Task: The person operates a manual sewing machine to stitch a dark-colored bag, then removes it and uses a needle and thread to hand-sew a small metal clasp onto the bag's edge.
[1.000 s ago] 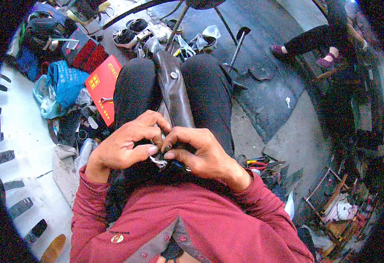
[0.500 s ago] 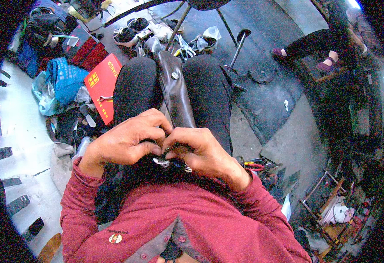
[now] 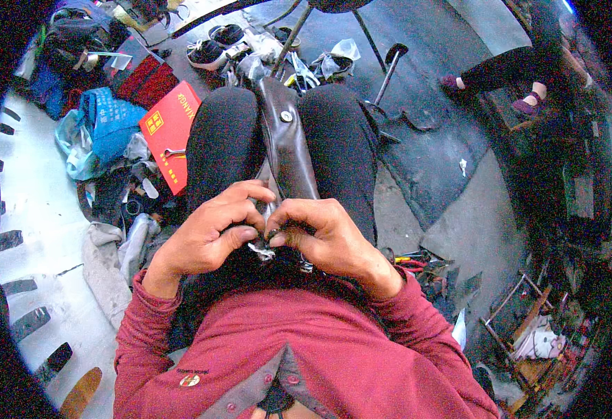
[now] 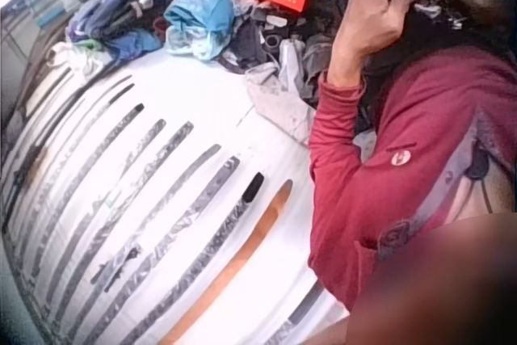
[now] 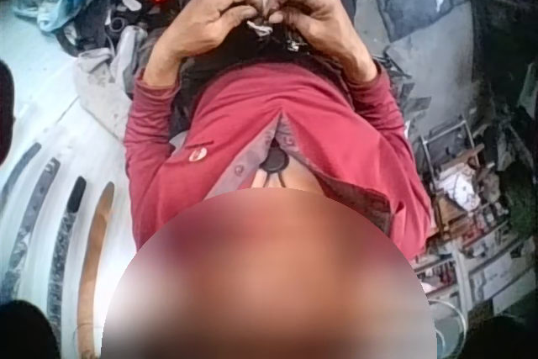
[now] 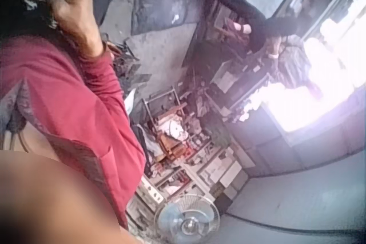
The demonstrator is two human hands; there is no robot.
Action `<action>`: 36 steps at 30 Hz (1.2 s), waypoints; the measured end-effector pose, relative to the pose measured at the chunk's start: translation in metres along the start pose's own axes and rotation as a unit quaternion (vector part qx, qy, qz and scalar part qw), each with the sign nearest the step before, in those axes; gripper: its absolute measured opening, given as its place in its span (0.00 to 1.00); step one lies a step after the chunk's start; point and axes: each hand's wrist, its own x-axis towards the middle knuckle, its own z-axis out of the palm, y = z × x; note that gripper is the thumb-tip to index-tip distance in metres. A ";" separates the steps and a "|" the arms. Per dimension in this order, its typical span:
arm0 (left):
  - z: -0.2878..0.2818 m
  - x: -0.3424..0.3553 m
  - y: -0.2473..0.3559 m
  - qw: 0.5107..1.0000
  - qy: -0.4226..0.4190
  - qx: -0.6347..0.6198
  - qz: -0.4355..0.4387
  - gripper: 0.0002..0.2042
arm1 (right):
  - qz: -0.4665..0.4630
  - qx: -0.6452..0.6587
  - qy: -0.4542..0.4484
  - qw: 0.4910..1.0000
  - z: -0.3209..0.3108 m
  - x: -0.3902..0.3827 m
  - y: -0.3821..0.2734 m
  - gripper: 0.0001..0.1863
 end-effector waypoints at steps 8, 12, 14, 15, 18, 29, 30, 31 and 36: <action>-0.006 0.006 -0.001 0.999 -0.045 -0.008 0.009 0.05 | -0.018 -0.035 -0.003 0.999 0.000 -0.001 -0.003 0.05; -0.007 0.010 -0.004 0.998 -0.056 0.008 0.039 0.06 | -0.011 -0.019 -0.011 1.000 0.000 -0.001 -0.002 0.07; -0.007 0.013 -0.005 0.997 -0.052 0.016 0.057 0.06 | -0.021 -0.032 -0.018 0.999 -0.001 0.000 0.000 0.09; -0.007 0.013 -0.006 0.997 -0.051 0.022 0.061 0.06 | -0.019 -0.027 -0.019 0.999 -0.001 0.000 0.001 0.09; -0.010 0.015 -0.007 0.996 -0.053 0.019 0.076 0.06 | -0.017 -0.008 -0.027 0.999 -0.002 0.000 0.004 0.09; -0.017 0.019 -0.008 0.992 -0.095 0.029 0.080 0.09 | -0.012 0.020 -0.034 0.999 -0.002 0.001 0.008 0.08; -0.017 0.020 -0.008 0.991 -0.098 0.028 0.081 0.09 | -0.012 0.020 -0.034 0.999 -0.001 0.000 0.008 0.08; -0.017 0.020 -0.008 0.991 -0.099 0.037 0.084 0.09 | -0.016 0.008 -0.031 0.999 -0.001 0.000 0.008 0.08; -0.015 0.022 -0.010 0.990 -0.095 0.036 0.099 0.09 | -0.042 -0.053 -0.008 0.998 0.003 -0.002 0.008 0.09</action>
